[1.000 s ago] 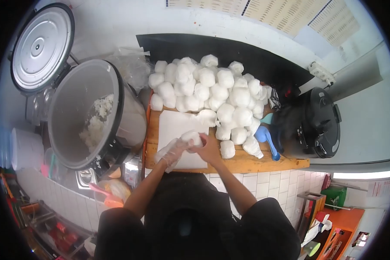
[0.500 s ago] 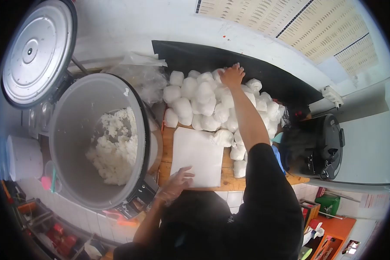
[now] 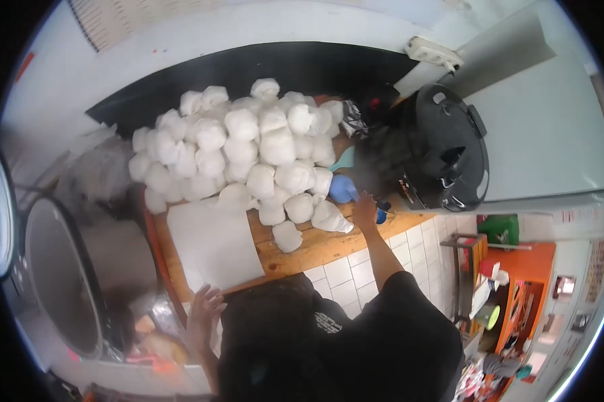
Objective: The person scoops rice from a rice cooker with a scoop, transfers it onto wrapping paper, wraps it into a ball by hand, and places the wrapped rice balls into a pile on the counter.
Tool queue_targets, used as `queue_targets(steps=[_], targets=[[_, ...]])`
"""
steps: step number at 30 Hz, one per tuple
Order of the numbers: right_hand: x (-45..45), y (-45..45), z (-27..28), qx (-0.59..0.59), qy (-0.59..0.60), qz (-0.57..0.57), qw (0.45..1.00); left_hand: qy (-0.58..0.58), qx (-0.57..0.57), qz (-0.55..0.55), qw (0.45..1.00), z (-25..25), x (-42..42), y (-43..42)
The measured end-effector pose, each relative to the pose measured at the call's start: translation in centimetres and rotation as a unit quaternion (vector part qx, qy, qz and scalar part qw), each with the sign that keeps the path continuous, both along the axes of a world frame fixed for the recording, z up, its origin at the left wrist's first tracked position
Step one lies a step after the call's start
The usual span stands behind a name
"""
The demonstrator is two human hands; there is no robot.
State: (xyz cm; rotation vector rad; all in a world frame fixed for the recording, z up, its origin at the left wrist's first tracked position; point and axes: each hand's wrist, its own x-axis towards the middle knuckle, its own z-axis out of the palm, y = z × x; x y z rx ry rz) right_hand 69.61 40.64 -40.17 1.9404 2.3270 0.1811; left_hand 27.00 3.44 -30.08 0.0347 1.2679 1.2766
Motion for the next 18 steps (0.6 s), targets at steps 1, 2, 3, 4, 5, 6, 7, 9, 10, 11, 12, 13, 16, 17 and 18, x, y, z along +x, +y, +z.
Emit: queue_targets(steps=[1,2,3,4,5,6,7,9,10,11,12,13,16,17,18], targets=[[-0.2,0.2,0.2,-0.029,0.041,-0.068,0.996,0.048,-0.02,-0.025,0.998,3.6,1.2,1.6],[-1.3,0.6,0.5,-0.063,0.081,-0.122,0.987,0.057,-0.027,0.011,0.998,4.0,1.5,1.5],[-2.4,0.9,0.5,-0.072,0.098,-0.12,0.985,0.044,0.036,0.039,0.998,4.2,1.6,0.3],[-3.2,0.8,0.9,-0.074,0.121,-0.103,0.985,0.042,0.098,0.073,0.992,5.1,1.3,-1.5],[-4.0,0.9,1.7,-0.078,0.153,-0.084,0.982,0.069,0.088,0.135,0.984,6.4,1.2,-3.5],[-4.9,0.9,3.2,-0.081,0.214,-0.072,0.971,0.11,0.08,0.13,0.982,7.9,0.5,-5.3],[-6.0,0.9,5.6,-0.099,0.303,-0.064,0.946,0.145,0.066,0.12,0.98,9.4,-0.1,-7.0],[-10.6,-0.1,13.9,-0.187,0.528,-0.084,0.824,0.297,0.047,0.116,0.947,17.8,-1.4,-8.9],[-14.1,-1.2,18.5,-0.238,0.604,-0.081,0.757,0.414,0.028,0.05,0.908,21.6,-2.0,-9.7],[-18.5,-3.0,22.7,-0.287,0.65,-0.06,0.701,0.433,0.066,0.145,0.887,23.6,-2.6,-10.6],[-22.9,-4.9,26.3,-0.324,0.669,-0.021,0.668,0.48,0.062,0.211,0.85,24.8,-3.9,-11.0],[-28.0,-6.9,29.0,-0.338,0.668,0.062,0.66,0.525,0.051,0.273,0.804,26.0,-5.3,-11.3],[-44.7,-13.1,35.8,-0.294,0.465,0.513,0.658,0.684,-0.11,0.265,0.67,25.5,-17.2,-12.1],[-50.7,-15.4,36.6,-0.292,0.358,0.57,0.68,0.711,-0.241,0.225,0.621,25.7,-20.8,-11.1],[-56.6,-17.7,37.3,-0.282,0.251,0.627,0.681,0.721,-0.366,0.178,0.56,25.6,-23.6,-10.0]])
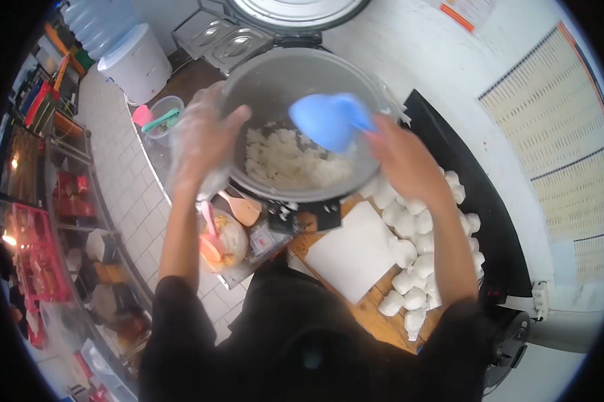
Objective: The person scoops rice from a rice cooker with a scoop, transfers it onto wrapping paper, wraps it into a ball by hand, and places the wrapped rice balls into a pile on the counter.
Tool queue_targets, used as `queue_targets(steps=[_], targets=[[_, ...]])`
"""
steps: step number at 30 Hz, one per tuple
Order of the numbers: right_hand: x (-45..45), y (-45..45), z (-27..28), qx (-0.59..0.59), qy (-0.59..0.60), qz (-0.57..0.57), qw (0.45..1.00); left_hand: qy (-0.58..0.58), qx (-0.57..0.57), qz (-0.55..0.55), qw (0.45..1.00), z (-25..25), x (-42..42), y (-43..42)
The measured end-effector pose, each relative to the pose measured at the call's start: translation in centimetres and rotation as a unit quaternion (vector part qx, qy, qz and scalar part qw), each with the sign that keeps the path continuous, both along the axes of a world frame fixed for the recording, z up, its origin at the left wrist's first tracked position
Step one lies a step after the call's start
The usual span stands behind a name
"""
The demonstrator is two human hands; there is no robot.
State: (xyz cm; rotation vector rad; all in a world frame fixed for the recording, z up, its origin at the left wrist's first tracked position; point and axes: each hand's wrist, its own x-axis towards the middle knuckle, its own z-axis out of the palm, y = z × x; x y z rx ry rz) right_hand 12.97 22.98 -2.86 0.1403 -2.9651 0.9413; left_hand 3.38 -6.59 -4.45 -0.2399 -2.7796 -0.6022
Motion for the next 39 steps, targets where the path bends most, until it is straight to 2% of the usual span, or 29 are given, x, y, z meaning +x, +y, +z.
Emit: queue_targets(steps=[1,2,4,6,8,10,11,13,14,17,19,20,22,23,25,26,28,29,30,31,32,34,36,38,39], targets=[[-6.2,-1.3,-2.5,0.086,-0.029,0.064,0.994,-0.005,0.007,0.001,1.0,-1.6,-2.4,0.0],[-12.7,-1.1,-8.8,0.16,-0.014,0.139,0.977,-0.032,0.005,0.02,0.999,-4.1,-4.6,-0.2],[-17.0,-5.5,-8.8,0.363,-0.225,0.121,0.896,-0.068,0.014,0.042,0.997,-6.0,-7.1,-0.7],[-20.2,-6.1,-13.4,0.336,-0.212,0.153,0.905,-0.028,0.065,0.003,0.997,-6.5,-6.9,-1.2],[-20.1,-8.0,-17.1,0.31,-0.223,0.198,0.903,-0.064,0.085,0.007,0.994,-6.8,-6.9,-1.5],[-17.2,-12.2,-18.4,0.286,-0.284,0.207,0.892,0.054,0.045,-0.064,0.995,-7.8,-6.9,-2.1],[-16.8,-13.1,-17.0,0.281,-0.303,0.206,0.887,0.081,0.04,-0.081,0.993,-8.1,-6.8,-2.3],[-17.7,-14.5,-11.8,0.261,-0.534,0.17,0.786,0.083,0.051,-0.084,0.992,-8.4,-6.5,-2.4],[-17.5,-14.1,-10.9,0.267,-0.538,0.168,0.782,0.078,0.063,-0.075,0.992,-8.5,-6.4,-2.4],[-15.2,-11.1,-9.1,0.229,-0.585,0.175,0.758,0.055,0.09,-0.063,0.992,-8.7,-6.3,-2.8],[-14.5,-9.8,-8.5,0.131,-0.478,0.278,0.823,0.046,0.1,-0.054,0.992,-8.7,-6.1,-2.9],[-14.0,-10.0,-9.1,0.137,-0.482,0.28,0.819,0.046,0.106,-0.051,0.992,-8.6,-6.2,-2.7],[-12.9,-13.0,-8.9,0.148,-0.537,0.033,0.83,0.047,0.115,-0.045,0.991,-8.4,-6.4,-2.4],[-12.6,-12.3,-8.3,0.147,-0.528,0.033,0.836,0.046,0.12,-0.038,0.991,-8.2,-6.6,-2.2],[-12.6,-10.5,-7.1,0.083,-0.59,0.094,0.798,0.033,0.134,-0.02,0.99,-7.7,-6.9,-2.1],[-12.2,-9.8,-6.3,0.079,-0.587,0.1,0.799,0.028,0.141,-0.011,0.99,-7.2,-6.8,-2.0],[-11.7,-8.2,-3.8,-0.019,-0.618,0.037,0.785,0.014,0.171,0.013,0.985,-5.9,-6.9,-1.6],[-11.4,-7.3,-3.2,-0.02,-0.605,0.037,0.795,0.05,0.175,-0.019,0.983,-5.3,-6.8,-1.8],[-10.9,-6.4,-2.7,-0.088,-0.616,0.016,0.783,0.065,0.175,-0.022,0.982,-4.2,-5.9,-2.2],[-10.7,-5.7,-2.1,-0.157,-0.621,-0.004,0.768,0.05,0.238,-0.11,0.964,-2.7,-4.7,-2.6],[-10.5,-5.4,-1.4,-0.163,-0.605,-0.002,0.779,0.032,0.292,-0.201,0.934,-1.3,-4.2,-2.8],[-9.1,-5.2,-0.3,-0.331,-0.546,-0.062,0.767,0.113,0.236,-0.285,0.922,0.9,-2.9,0.0],[-7.4,-6.2,-1.5,-0.337,-0.412,-0.016,0.846,0.168,0.192,-0.324,0.911,1.5,-1.9,2.4],[-6.7,-6.6,-1.9,-0.402,-0.46,-0.151,0.777,0.184,0.169,-0.326,0.912,0.4,-2.1,3.8],[-5.8,-8.0,-0.5,-0.45,-0.432,-0.137,0.769,0.187,0.162,-0.329,0.911,0.3,-2.7,4.1]])
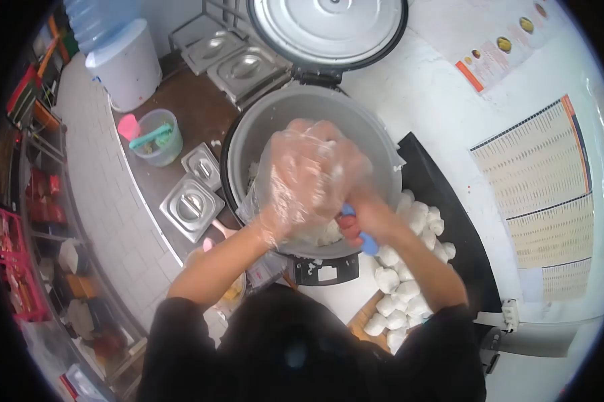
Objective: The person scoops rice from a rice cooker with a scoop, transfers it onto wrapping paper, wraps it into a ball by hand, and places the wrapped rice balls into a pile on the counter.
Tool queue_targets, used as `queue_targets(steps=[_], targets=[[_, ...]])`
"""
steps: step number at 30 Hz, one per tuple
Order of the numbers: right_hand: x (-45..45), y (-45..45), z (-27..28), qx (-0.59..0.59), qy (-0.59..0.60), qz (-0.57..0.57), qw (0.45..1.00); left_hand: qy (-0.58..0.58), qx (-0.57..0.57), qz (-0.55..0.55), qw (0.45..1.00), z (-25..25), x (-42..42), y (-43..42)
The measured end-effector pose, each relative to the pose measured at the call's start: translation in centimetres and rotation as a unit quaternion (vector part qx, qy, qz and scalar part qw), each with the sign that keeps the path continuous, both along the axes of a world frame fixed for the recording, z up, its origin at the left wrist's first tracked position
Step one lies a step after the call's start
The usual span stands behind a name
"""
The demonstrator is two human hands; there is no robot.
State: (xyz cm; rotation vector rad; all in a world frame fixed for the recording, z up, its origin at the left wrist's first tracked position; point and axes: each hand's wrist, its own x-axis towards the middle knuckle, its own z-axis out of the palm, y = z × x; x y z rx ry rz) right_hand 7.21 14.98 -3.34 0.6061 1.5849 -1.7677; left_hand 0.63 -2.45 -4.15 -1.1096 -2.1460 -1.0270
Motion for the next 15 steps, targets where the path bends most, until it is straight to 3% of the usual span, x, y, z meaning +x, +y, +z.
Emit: queue_targets(steps=[1,2,3,4,5,7,9,10,11,12,14,15], targets=[[0.6,-0.6,-0.3,-0.004,0.01,-0.002,1.0,0.01,-0.004,-0.002,1.0,0.0,-0.4,0.4],[1.8,-1.0,-0.8,0.0,0.047,-0.014,0.999,-0.139,0.102,-0.008,0.985,0.2,0.0,1.0],[2.0,-1.0,-1.0,0.009,0.084,-0.022,0.996,-0.284,0.21,-0.01,0.936,0.9,-0.3,1.5],[2.4,-0.9,-1.0,-0.001,0.099,-0.02,0.995,-0.28,0.205,-0.015,0.938,1.7,-0.5,1.7],[2.4,-0.6,-0.9,-0.002,0.107,-0.024,0.994,-0.393,0.278,0.018,0.876,2.9,-1.0,1.8],[3.2,0.3,-1.1,-0.063,0.066,-0.055,0.994,-0.501,0.338,0.048,0.795,3.4,-2.2,2.0],[4.1,1.2,-1.0,-0.098,0.073,-0.063,0.991,-0.363,0.148,0.094,0.915,1.8,-5.0,1.6],[4.2,1.5,-0.7,-0.131,0.077,-0.066,0.986,-0.349,-0.01,0.04,0.936,1.6,-5.9,0.4],[4.1,1.8,-0.7,-0.128,0.086,-0.068,0.986,-0.341,-0.008,0.036,0.939,1.3,-6.0,0.7],[4.0,1.9,-0.8,-0.112,0.106,-0.085,0.984,-0.261,0.101,-0.011,0.96,0.9,-5.4,0.9],[4.1,1.3,-0.7,-0.097,0.127,-0.111,0.981,-0.113,0.121,-0.069,0.984,3.1,-2.8,0.7],[4.0,0.1,-0.5,-0.107,0.13,-0.113,0.979,0.01,0.075,-0.083,0.994,1.7,-2.6,2.5]])
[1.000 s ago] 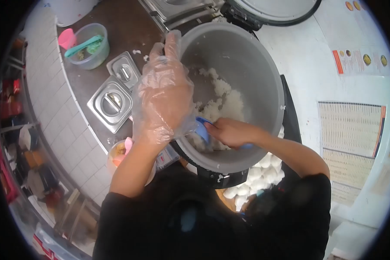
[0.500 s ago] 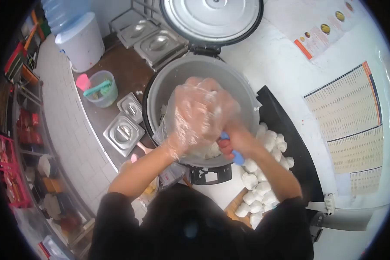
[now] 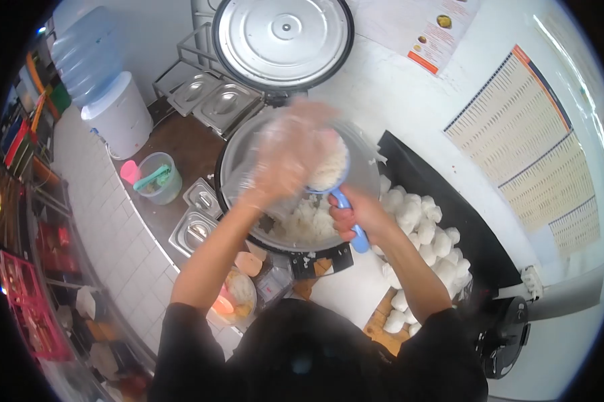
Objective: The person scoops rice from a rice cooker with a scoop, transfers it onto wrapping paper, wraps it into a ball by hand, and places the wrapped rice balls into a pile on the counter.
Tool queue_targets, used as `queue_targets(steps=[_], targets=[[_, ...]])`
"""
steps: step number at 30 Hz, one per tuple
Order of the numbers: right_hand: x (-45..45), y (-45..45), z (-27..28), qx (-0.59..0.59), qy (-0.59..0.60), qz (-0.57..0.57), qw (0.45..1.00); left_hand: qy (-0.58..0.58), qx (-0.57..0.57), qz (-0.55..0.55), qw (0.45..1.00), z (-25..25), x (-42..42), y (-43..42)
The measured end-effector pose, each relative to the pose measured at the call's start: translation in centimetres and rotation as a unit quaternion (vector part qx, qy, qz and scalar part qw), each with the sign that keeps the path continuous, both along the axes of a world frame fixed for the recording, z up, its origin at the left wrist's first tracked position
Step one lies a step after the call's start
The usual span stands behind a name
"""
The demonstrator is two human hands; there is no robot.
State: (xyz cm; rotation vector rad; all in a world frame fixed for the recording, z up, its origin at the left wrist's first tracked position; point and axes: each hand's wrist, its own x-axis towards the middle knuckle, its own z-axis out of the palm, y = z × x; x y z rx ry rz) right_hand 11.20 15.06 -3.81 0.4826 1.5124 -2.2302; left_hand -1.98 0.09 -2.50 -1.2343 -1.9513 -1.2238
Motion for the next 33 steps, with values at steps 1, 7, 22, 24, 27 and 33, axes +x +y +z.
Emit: queue_targets(steps=[1,7,22,24,27,33], targets=[[0.1,-0.8,0.1,-0.007,0.001,0.0,1.0,-0.045,-0.093,0.009,0.995,1.7,2.3,-0.4],[3.0,-1.5,-1.3,-0.13,0.052,-0.058,0.988,-0.263,0.171,-0.147,0.938,2.2,3.5,0.5],[28.7,5.2,-36.0,0.396,-0.049,-0.421,0.815,-0.281,-0.492,-0.137,0.812,-30.7,21.8,8.4],[28.6,5.3,-39.5,0.753,0.052,-0.19,0.627,-0.224,-0.499,-0.12,0.829,-34.5,20.9,8.3],[27.9,4.2,-37.1,0.701,-0.044,-0.142,0.698,-0.207,-0.498,-0.121,0.833,-35.1,21.9,8.1],[32.8,5.8,-32.4,0.652,-0.047,-0.386,0.651,-0.217,-0.511,-0.131,0.821,-35.2,21.2,9.2]])
